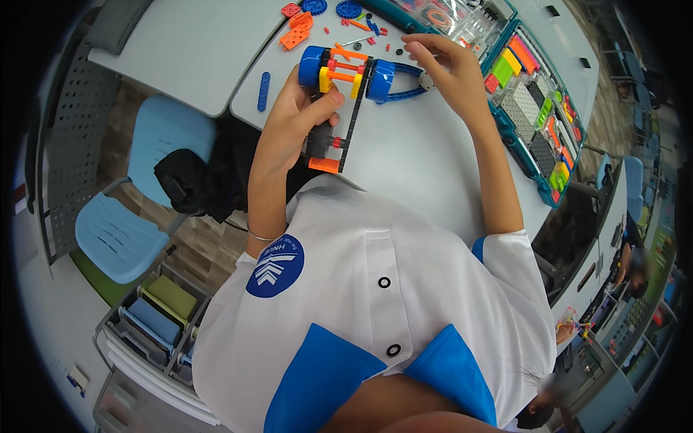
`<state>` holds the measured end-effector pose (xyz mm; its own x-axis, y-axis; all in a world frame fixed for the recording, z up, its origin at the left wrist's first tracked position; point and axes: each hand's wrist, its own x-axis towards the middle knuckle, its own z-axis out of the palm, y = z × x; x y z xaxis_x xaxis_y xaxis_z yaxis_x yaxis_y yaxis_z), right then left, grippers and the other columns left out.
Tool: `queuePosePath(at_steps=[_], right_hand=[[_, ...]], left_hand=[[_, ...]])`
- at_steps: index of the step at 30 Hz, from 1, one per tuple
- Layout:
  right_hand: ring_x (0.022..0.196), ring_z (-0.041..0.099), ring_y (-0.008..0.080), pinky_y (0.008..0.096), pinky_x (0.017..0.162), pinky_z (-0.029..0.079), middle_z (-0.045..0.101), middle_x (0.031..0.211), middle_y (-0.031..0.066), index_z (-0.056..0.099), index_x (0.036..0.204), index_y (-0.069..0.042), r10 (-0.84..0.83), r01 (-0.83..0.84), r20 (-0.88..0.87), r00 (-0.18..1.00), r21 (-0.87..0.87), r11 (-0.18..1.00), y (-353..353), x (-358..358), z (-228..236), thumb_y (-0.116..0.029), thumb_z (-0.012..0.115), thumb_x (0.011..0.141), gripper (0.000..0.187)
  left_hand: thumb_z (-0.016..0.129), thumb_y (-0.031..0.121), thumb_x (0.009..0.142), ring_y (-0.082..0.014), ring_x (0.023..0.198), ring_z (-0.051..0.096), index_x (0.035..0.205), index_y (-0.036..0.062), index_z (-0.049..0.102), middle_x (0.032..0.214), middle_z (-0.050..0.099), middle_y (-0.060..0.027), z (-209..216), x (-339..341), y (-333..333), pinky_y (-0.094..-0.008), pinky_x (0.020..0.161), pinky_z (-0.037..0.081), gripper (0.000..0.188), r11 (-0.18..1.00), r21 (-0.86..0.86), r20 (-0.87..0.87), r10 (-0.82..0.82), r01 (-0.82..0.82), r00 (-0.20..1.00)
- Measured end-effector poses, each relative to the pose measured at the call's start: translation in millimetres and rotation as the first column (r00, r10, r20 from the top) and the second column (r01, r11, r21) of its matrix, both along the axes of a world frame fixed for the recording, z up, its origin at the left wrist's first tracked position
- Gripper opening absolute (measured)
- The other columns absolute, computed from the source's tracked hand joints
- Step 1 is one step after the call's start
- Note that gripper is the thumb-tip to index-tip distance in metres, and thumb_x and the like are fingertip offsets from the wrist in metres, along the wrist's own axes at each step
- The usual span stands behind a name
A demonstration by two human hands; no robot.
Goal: The person assembles a mechanical kit using colorful plastic gears, beams, and connectors. They connect and disconnect parts, use pliers to remove small pieces, and organize components on the table. The person also briefly interacts with a tablet at the end.
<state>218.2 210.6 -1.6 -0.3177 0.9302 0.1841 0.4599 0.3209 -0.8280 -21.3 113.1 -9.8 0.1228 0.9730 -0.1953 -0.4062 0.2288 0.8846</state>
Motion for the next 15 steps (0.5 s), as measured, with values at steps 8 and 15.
queuePosePath(at_steps=[8,15], right_hand=[[0.099,0.066,0.0169,0.0312,0.084,0.056,0.069,0.109,0.0076,0.055,0.135,-0.006,0.142,-0.143,-0.060,0.988,-0.009,0.990,-60,-8,31,-0.022,0.079,0.083,0.059],[0.089,0.068,0.0234,0.0312,0.073,0.055,0.065,0.106,0.0122,0.058,0.115,-0.005,0.036,-0.036,0.010,0.999,0.015,0.999,-58,10,25,-0.027,0.081,0.082,0.046]], left_hand=[[0.072,0.038,0.091,-0.0042,0.055,0.041,0.106,0.0044,0.054,0.078,0.051,0.0017,1,33,7,-0.0215,0.056,0.044,0.041,0.995,-0.065,0.063,0.078,-0.074,0.995],[0.065,0.041,0.095,-0.0025,0.058,0.038,0.095,0.0082,0.054,0.074,0.039,0.0037,3,-15,11,-0.0224,0.059,0.040,0.035,0.948,0.018,0.121,0.313,-0.317,0.942]])
